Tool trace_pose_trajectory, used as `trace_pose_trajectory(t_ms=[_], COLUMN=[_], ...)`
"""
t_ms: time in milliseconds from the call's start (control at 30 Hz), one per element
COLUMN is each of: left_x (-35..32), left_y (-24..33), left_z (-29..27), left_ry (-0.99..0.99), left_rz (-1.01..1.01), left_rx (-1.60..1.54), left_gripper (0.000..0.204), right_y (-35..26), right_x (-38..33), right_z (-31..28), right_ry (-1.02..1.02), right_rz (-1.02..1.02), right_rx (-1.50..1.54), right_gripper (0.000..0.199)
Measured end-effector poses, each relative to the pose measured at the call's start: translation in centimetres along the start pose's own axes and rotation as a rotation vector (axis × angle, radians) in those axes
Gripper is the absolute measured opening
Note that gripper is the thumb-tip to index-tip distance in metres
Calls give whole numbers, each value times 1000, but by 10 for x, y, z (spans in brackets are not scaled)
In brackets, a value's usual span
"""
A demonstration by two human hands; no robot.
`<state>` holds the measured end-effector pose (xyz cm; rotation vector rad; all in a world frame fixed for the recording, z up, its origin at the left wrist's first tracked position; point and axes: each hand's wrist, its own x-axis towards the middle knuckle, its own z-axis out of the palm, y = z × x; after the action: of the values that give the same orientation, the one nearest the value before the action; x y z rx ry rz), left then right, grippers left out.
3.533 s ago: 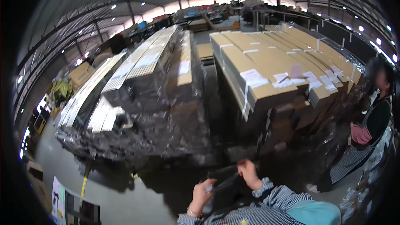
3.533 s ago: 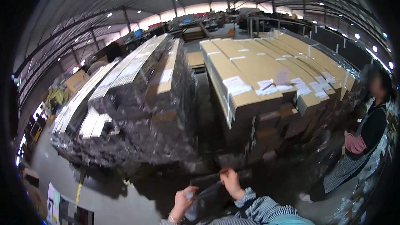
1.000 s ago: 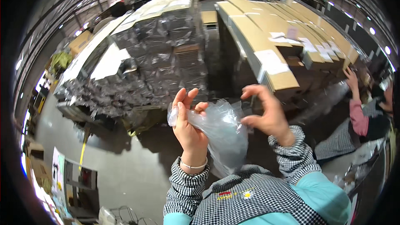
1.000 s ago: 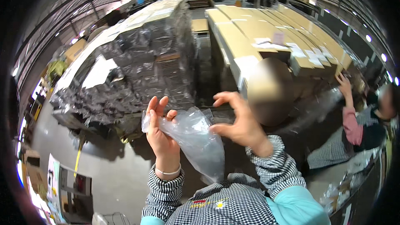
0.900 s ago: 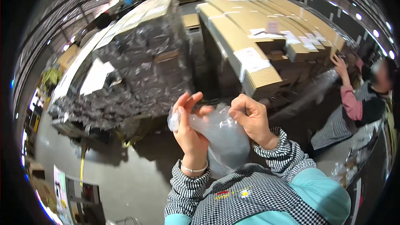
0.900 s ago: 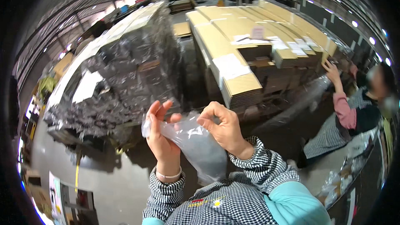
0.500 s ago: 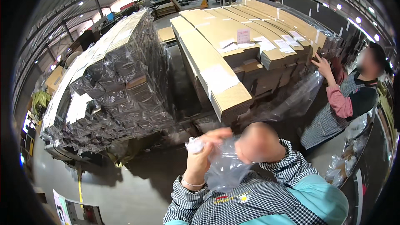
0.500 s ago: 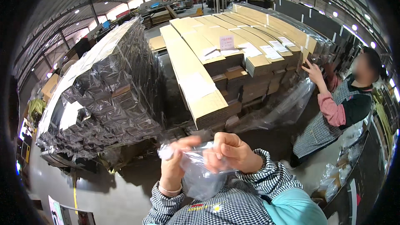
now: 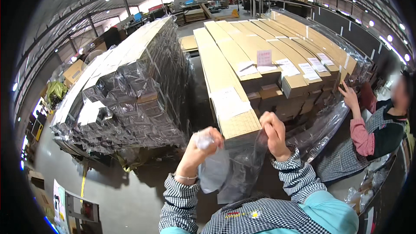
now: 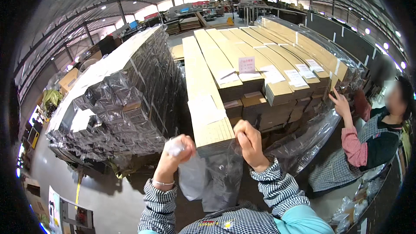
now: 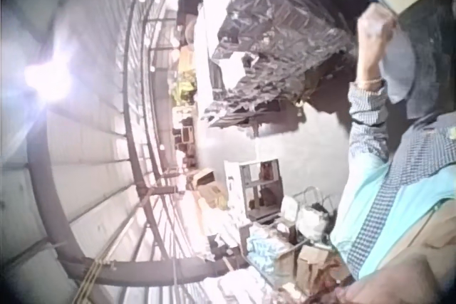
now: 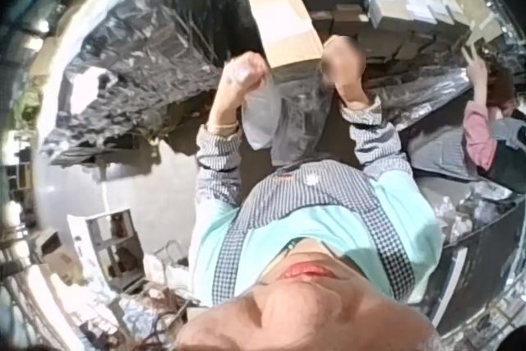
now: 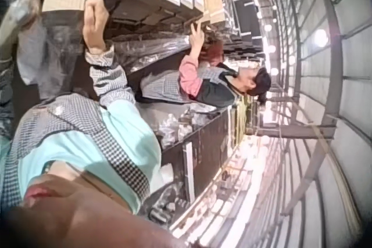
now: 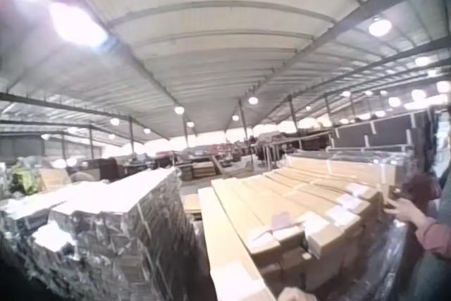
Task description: Manually placing long rectangular products into plastic protective sleeves and organizing them onto stacks in a manufacturing environment.
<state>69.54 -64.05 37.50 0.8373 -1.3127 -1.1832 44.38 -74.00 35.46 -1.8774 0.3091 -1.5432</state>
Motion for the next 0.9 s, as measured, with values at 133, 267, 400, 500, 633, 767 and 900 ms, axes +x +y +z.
trace_pose_trajectory(t_ms=[133, 267, 400, 500, 633, 767, 900], left_x=[8, 12, 45, 10, 7, -14, -29], left_y=[-19, -50, -34, -15, -29, -38, -110], left_z=[-4, -19, 7, 10, -5, 24, 43], left_ry=[184, 315, 586, 531, 554, 561, 819], left_rz=[-192, 3, 150, 166, 479, -188, -19], left_rx=[45, 392, 350, 401, 761, -278, -338], left_gripper=[16, 9, 10, 13, 14, 25, 33], right_y=[21, 54, 48, 18, 25, 49, 85], right_x=[7, 10, 32, 18, 14, -22, -94], right_z=[17, 14, 29, 29, 15, 17, 43], right_ry=[125, 103, 153, 248, -24, -30, 136], right_rz=[292, 103, 295, 147, 165, 625, 504], right_rx=[11, -211, -151, -214, -420, 296, -89], right_gripper=[4, 7, 21, 22, 20, 27, 36])
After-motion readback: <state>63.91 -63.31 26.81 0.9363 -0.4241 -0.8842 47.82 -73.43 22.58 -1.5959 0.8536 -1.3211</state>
